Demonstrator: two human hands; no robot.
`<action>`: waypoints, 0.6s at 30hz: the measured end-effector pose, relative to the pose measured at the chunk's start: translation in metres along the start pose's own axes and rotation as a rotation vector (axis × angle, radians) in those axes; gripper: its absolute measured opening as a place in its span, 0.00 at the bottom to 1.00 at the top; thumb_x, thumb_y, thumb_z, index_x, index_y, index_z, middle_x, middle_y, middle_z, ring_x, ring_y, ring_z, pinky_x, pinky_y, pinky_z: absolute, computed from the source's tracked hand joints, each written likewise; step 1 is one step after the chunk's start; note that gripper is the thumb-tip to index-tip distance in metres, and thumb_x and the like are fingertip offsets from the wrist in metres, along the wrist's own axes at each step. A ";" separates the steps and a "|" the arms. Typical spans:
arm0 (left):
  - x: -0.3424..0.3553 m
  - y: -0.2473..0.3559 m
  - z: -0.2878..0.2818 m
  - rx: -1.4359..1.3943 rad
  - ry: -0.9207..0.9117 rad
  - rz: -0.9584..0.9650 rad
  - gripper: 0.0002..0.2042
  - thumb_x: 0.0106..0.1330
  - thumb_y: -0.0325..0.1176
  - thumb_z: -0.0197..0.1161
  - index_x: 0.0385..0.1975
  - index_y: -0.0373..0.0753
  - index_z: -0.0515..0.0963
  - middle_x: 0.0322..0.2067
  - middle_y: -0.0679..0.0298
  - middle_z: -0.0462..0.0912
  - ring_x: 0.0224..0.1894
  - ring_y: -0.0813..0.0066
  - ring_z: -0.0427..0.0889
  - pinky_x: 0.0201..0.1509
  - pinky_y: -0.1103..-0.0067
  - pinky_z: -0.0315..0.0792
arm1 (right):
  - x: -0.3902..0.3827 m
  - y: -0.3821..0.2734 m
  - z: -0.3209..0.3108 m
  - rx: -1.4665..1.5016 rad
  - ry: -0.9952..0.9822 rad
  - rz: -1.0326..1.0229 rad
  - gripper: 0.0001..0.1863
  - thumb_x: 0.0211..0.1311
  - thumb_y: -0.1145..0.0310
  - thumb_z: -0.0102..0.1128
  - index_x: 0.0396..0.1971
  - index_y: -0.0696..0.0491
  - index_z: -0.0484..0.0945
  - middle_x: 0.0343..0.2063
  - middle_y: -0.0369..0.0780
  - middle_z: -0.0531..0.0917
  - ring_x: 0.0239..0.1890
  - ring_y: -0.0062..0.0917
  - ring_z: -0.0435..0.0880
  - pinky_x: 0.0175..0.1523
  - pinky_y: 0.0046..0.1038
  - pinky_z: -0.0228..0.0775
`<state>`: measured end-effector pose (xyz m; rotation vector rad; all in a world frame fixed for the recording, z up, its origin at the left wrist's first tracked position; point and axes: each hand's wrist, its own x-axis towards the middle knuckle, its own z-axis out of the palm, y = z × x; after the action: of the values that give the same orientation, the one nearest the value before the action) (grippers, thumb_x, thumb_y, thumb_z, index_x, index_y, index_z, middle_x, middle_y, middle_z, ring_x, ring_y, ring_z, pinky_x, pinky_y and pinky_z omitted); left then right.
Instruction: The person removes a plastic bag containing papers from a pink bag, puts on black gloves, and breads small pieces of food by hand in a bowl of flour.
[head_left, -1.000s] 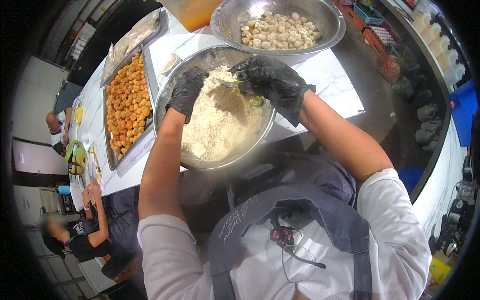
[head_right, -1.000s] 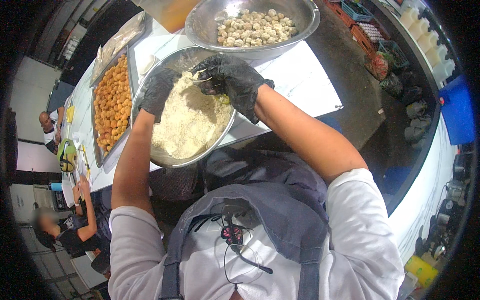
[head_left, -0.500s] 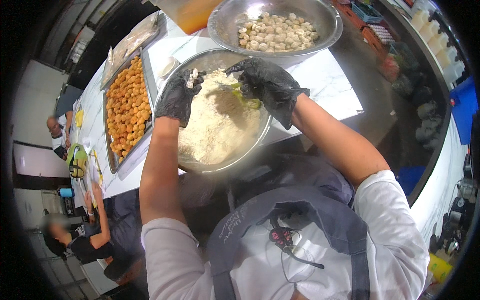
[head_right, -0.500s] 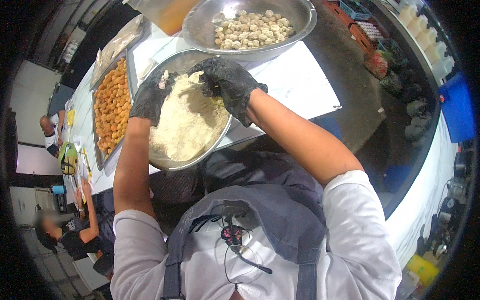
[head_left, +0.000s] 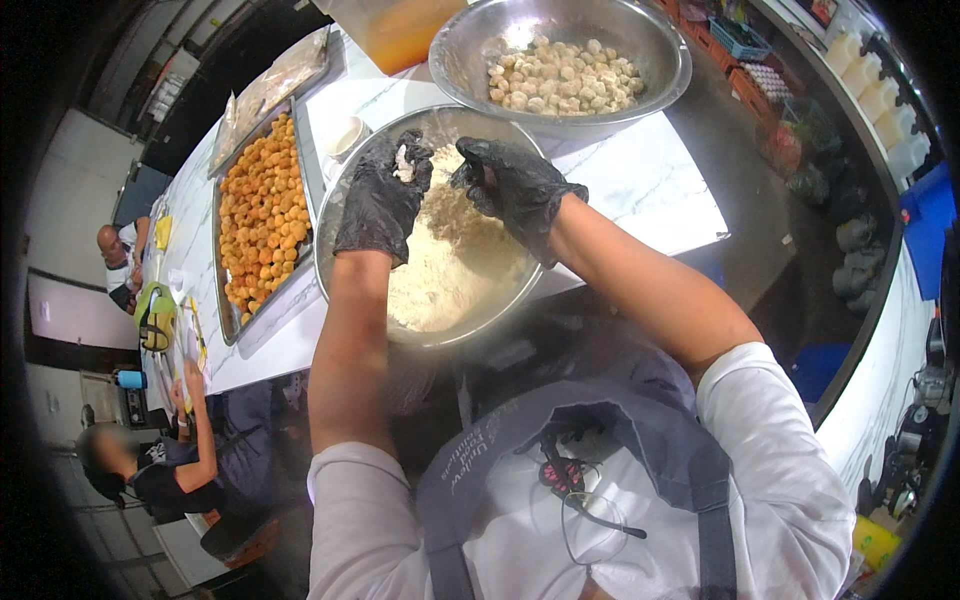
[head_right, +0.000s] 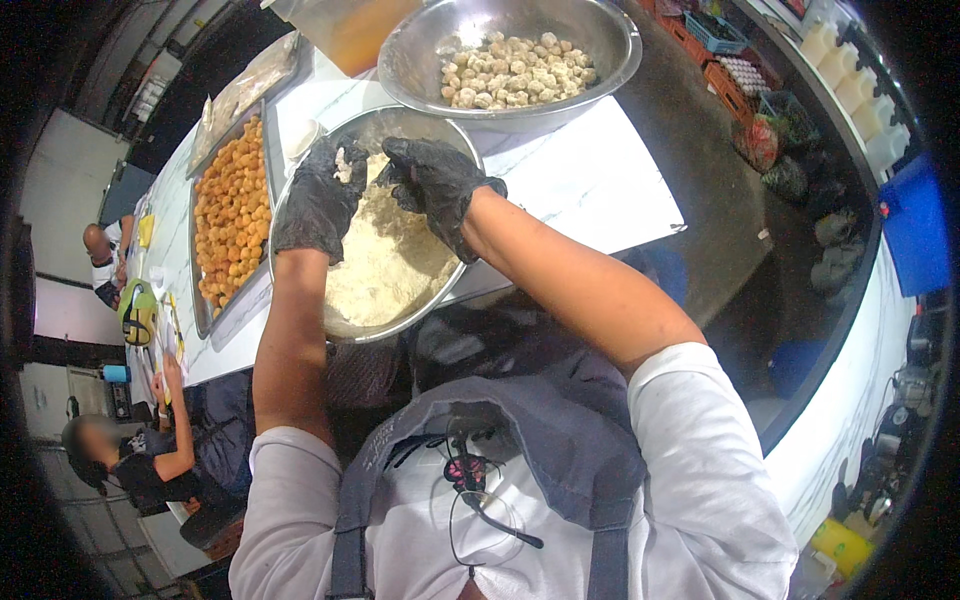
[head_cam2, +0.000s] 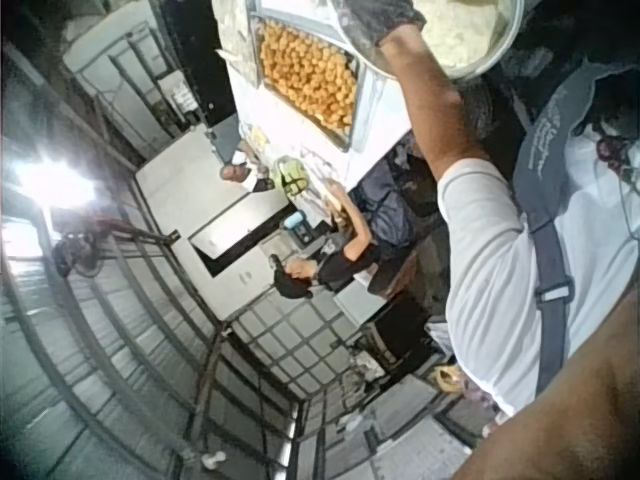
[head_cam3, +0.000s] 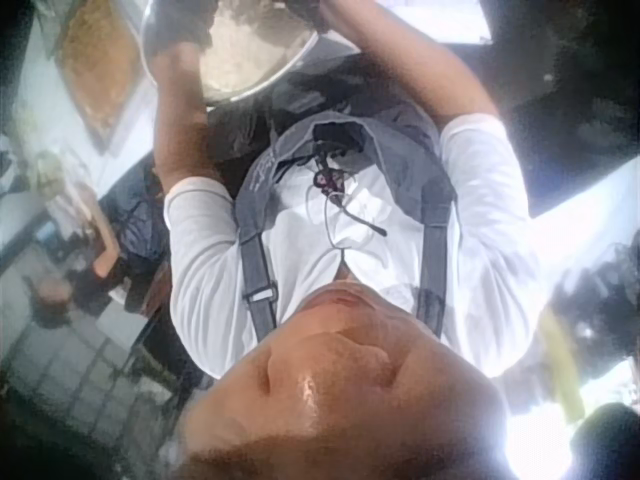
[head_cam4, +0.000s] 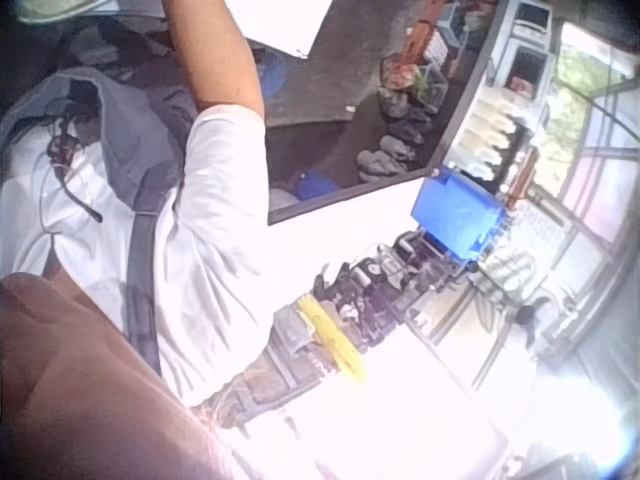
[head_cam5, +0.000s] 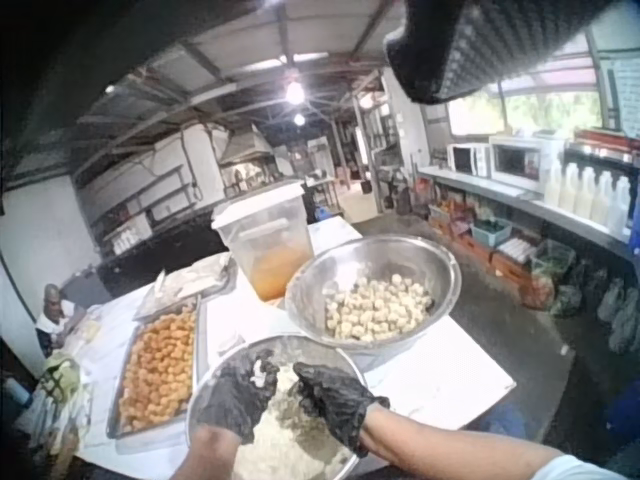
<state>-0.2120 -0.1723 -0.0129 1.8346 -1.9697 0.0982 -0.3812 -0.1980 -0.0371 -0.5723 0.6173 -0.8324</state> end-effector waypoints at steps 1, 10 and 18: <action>0.000 0.009 -0.003 -0.050 -0.030 -0.078 0.15 0.62 0.36 0.53 0.46 0.38 0.73 0.47 0.53 0.75 0.49 0.58 0.73 0.53 0.71 0.67 | 0.000 -0.001 -0.003 -0.026 -0.019 0.023 0.06 0.58 0.63 0.57 0.31 0.48 0.75 0.23 0.32 0.75 0.23 0.16 0.73 0.27 0.16 0.65; -0.004 -0.008 0.009 -0.282 0.079 0.016 0.15 0.66 0.31 0.48 0.51 0.34 0.71 0.45 0.53 0.76 0.47 0.69 0.75 0.50 0.78 0.70 | 0.001 0.003 0.002 -0.051 0.080 0.033 0.10 0.57 0.57 0.57 0.25 0.46 0.73 0.16 0.31 0.72 0.15 0.17 0.66 0.19 0.18 0.54; 0.002 -0.016 0.028 -1.736 0.133 -0.789 0.13 0.63 0.44 0.53 0.16 0.52 0.64 0.13 0.72 0.65 0.14 0.77 0.63 0.13 0.79 0.54 | 0.009 0.005 0.000 -0.027 0.204 -0.107 0.09 0.56 0.56 0.60 0.27 0.43 0.71 0.12 0.28 0.65 0.11 0.15 0.60 0.15 0.20 0.49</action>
<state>-0.2039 -0.1857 -0.0418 1.0280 -0.4534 -1.2279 -0.3739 -0.2023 -0.0426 -0.5523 0.7908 -0.9921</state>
